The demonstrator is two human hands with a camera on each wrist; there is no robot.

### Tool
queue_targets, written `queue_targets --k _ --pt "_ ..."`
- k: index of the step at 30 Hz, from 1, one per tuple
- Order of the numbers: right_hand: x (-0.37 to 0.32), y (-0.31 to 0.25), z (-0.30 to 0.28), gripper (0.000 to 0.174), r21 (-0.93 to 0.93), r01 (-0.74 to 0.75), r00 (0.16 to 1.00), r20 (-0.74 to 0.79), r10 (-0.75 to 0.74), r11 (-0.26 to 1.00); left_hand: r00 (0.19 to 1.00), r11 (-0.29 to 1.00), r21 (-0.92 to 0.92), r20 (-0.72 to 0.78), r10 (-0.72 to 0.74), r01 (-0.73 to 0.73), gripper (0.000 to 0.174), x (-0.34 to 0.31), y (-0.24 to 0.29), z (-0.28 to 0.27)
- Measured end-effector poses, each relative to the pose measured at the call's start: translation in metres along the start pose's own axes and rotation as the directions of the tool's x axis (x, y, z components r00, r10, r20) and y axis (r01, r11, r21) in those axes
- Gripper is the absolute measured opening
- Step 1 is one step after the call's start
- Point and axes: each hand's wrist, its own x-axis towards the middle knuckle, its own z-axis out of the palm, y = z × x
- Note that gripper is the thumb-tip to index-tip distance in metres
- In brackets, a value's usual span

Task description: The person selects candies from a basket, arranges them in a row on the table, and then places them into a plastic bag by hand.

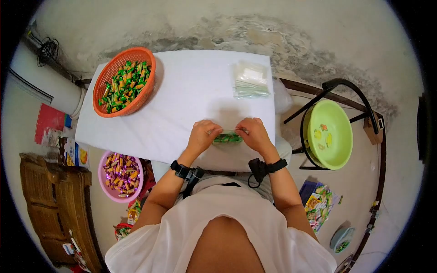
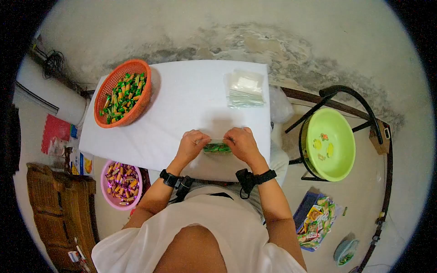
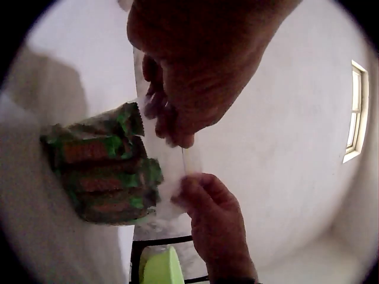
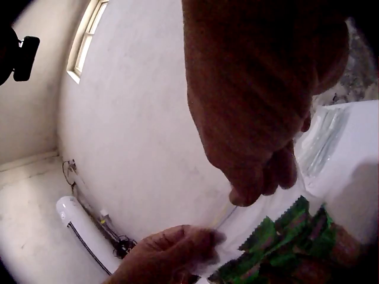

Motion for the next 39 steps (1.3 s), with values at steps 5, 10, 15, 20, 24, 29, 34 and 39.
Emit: queue_targets --k 5,10,15,20,24,29,34,39 --pt "-0.001 0.0 0.003 0.007 -0.004 0.007 1.0 -0.017 -0.007 1.0 0.981 0.967 0.175 -0.019 0.193 -0.187 0.013 0.007 0.02 -0.002" --pt "-0.003 -0.001 -0.001 0.008 -0.017 -0.014 1.0 -0.026 0.014 1.0 0.969 0.944 0.221 0.041 0.243 -0.246 0.007 0.011 0.015 0.004" --pt "-0.005 0.0 -0.013 0.009 0.014 -0.032 0.999 -0.042 0.032 0.999 0.974 0.943 0.244 0.033 0.224 -0.225 0.003 0.009 0.014 0.001" --pt "-0.008 0.001 -0.017 0.009 0.08 -0.089 0.992 -0.086 0.096 0.993 0.974 0.946 0.235 0.03 0.224 -0.224 0.003 0.009 0.012 0.002" --pt "-0.012 0.011 -0.01 0.009 0.089 -0.115 0.988 -0.091 0.123 0.989 0.976 0.942 0.255 0.049 0.213 -0.219 0.005 0.011 0.016 0.001" --pt "-0.011 0.008 -0.011 0.007 0.058 -0.093 0.993 -0.072 0.098 0.994 0.955 0.922 0.246 0.075 0.288 -0.298 0.008 0.022 0.036 0.004" --pt "-0.015 0.014 -0.01 0.007 0.031 -0.099 0.992 -0.079 0.101 0.995 0.959 0.909 0.311 0.147 0.242 -0.277 0.007 0.025 0.034 0.016" --pt "-0.017 0.011 -0.01 0.006 0.023 -0.097 0.992 -0.076 0.099 0.995 0.972 0.938 0.257 0.098 0.214 -0.233 0.006 0.021 0.031 0.014"
